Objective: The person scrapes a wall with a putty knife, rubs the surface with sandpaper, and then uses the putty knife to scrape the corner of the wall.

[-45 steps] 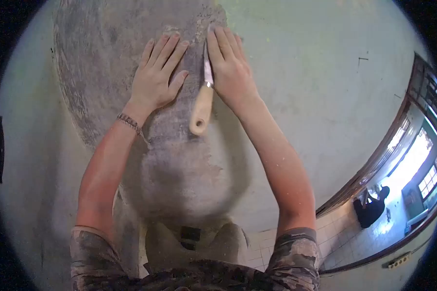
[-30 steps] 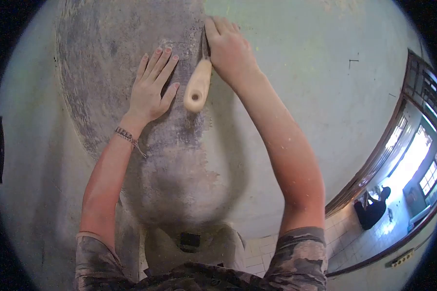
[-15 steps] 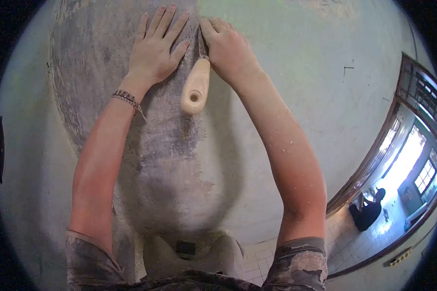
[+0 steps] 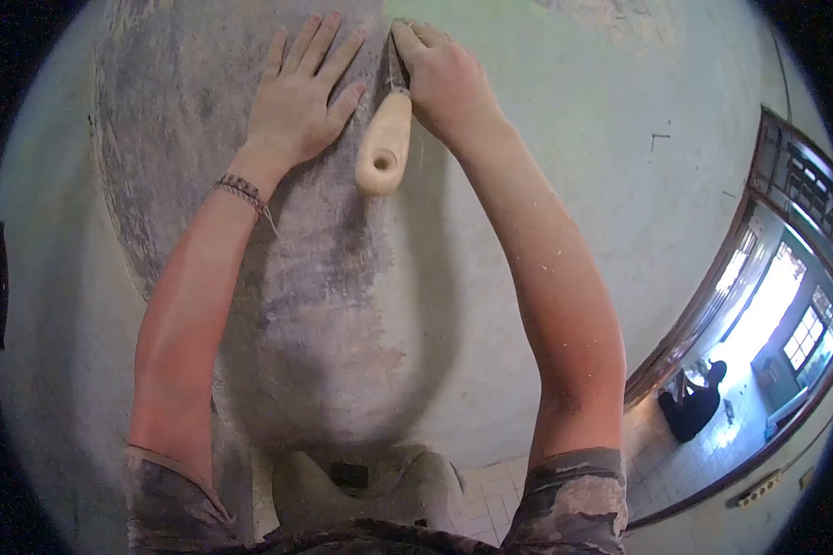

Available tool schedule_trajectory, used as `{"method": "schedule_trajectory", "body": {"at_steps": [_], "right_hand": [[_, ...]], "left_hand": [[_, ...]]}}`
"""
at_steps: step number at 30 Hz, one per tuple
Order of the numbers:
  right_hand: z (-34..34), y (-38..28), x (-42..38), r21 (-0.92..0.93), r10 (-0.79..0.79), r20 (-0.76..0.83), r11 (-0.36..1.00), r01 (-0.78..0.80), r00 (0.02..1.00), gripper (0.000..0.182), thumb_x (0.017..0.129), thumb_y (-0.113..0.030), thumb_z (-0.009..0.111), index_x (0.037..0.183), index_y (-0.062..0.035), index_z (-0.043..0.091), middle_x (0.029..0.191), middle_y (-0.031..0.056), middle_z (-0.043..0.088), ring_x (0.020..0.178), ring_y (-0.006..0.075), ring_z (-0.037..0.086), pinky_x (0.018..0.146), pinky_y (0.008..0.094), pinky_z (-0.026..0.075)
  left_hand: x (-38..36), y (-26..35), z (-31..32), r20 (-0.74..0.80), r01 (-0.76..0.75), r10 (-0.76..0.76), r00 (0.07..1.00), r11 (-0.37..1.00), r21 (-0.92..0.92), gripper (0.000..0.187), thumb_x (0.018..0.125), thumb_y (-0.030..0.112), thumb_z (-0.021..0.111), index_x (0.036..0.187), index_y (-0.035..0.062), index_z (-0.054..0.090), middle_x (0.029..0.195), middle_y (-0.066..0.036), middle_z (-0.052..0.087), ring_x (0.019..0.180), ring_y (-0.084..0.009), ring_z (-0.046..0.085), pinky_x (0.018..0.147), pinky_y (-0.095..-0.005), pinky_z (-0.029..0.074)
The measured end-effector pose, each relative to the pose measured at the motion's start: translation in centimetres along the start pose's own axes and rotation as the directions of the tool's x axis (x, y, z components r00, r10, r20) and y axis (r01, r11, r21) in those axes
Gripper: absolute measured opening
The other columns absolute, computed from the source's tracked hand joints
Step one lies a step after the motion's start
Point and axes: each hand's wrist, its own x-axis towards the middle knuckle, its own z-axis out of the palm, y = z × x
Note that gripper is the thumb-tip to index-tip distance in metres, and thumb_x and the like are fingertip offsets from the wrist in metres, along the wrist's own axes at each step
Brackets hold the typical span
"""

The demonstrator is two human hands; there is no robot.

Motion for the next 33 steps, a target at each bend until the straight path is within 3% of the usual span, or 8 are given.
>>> {"method": "schedule_trajectory", "body": {"at_steps": [3, 9, 11, 14, 24, 27, 29, 33], "right_hand": [[-0.3, -0.1, 0.7, -0.004, 0.057, 0.088, 0.998, -0.056, 0.995, 0.039, 0.084, -0.012, 0.053, 0.122, -0.0033, 0.052, 0.117, 0.0162, 0.060, 0.105, 0.0351, 0.059, 0.088, 0.0424, 0.051], [0.2, 0.8, 1.3, -0.036, -0.030, -0.049, 0.999, 0.029, 0.998, 0.041, 0.083, -0.012, 0.054, 0.123, -0.0027, 0.051, 0.119, 0.0164, 0.060, 0.103, 0.0366, 0.060, 0.086, 0.0442, 0.051], [-0.2, 0.9, 1.7, 0.012, 0.027, 0.055, 1.000, -0.028, 0.998, 0.042, 0.083, -0.012, 0.054, 0.123, -0.0020, 0.050, 0.120, 0.0167, 0.059, 0.105, 0.0364, 0.059, 0.086, 0.0446, 0.051], [0.5, 0.7, 0.4, -0.036, 0.000, -0.028, 0.999, -0.001, 1.000, 0.041, 0.083, -0.013, 0.054, 0.123, -0.0029, 0.051, 0.120, 0.0161, 0.059, 0.105, 0.0366, 0.059, 0.087, 0.0448, 0.050], [0.0, 0.9, 1.7, -0.035, -0.011, -0.041, 0.999, 0.009, 0.999, 0.033, 0.083, -0.013, 0.054, 0.115, -0.0047, 0.052, 0.111, 0.0173, 0.061, 0.099, 0.0395, 0.060, 0.083, 0.0468, 0.050], [-0.8, 2.2, 4.4, 0.002, 0.000, 0.070, 1.000, 0.000, 0.998, 0.034, 0.082, -0.012, 0.054, 0.115, -0.0044, 0.052, 0.107, 0.0184, 0.062, 0.095, 0.0409, 0.060, 0.080, 0.0469, 0.051], [-0.7, 2.7, 4.3, -0.042, 0.038, 0.115, 0.999, -0.033, 0.993, 0.052, 0.079, -0.016, 0.059, 0.128, -0.0010, 0.053, 0.117, 0.0218, 0.060, 0.101, 0.0414, 0.058, 0.085, 0.0425, 0.050], [-0.6, 2.1, 3.6, -0.057, 0.005, 0.024, 0.998, -0.004, 1.000, 0.052, 0.078, -0.016, 0.059, 0.128, -0.0003, 0.053, 0.115, 0.0222, 0.060, 0.099, 0.0420, 0.058, 0.085, 0.0427, 0.050]], "left_hand": [[-0.4, 0.2, 0.1, 0.022, 0.009, -0.008, 1.000, 0.999, -0.049, 0.055, 0.097, 0.046, 0.037, 0.148, 0.0274, 0.030, 0.155, -0.003, 0.025, 0.143, -0.0198, 0.022, 0.119, -0.0433, 0.009], [-0.1, -0.4, 0.5, 0.016, 0.013, -0.012, 1.000, 0.999, -0.050, 0.056, 0.097, 0.046, 0.039, 0.148, 0.0264, 0.030, 0.155, -0.004, 0.026, 0.143, -0.0201, 0.022, 0.119, -0.0436, 0.010], [-0.4, -0.2, 0.4, 0.071, 0.028, -0.025, 0.997, 0.999, -0.039, 0.056, 0.097, 0.050, 0.032, 0.149, 0.0288, 0.028, 0.156, -0.002, 0.022, 0.144, -0.0172, 0.018, 0.120, -0.0421, 0.003], [-0.6, -0.3, 0.7, -0.003, 0.011, -0.011, 1.000, 0.992, -0.124, 0.055, 0.096, 0.044, 0.040, 0.147, 0.0250, 0.032, 0.154, -0.004, 0.027, 0.143, -0.0210, 0.023, 0.119, -0.0438, 0.010], [-0.9, -0.4, 0.5, 0.019, 0.016, -0.014, 1.000, 0.992, -0.123, 0.056, 0.097, 0.045, 0.038, 0.148, 0.0249, 0.031, 0.154, -0.005, 0.026, 0.143, -0.0204, 0.022, 0.119, -0.0436, 0.010], [-0.5, -0.6, 0.5, 0.032, 0.018, -0.014, 0.999, 0.993, -0.113, 0.056, 0.097, 0.046, 0.037, 0.148, 0.0249, 0.030, 0.155, -0.004, 0.025, 0.143, -0.0202, 0.021, 0.119, -0.0434, 0.009], [-0.7, -0.4, 0.4, 0.031, 0.025, -0.021, 0.999, 0.991, -0.135, 0.056, 0.097, 0.046, 0.036, 0.148, 0.0254, 0.029, 0.156, -0.004, 0.023, 0.144, -0.0198, 0.019, 0.119, -0.0430, 0.008], [-0.8, -0.3, 0.3, 0.048, 0.030, -0.024, 0.999, 0.993, -0.118, 0.056, 0.097, 0.046, 0.036, 0.149, 0.0259, 0.029, 0.156, -0.003, 0.023, 0.144, -0.0195, 0.018, 0.120, -0.0429, 0.007]]}}
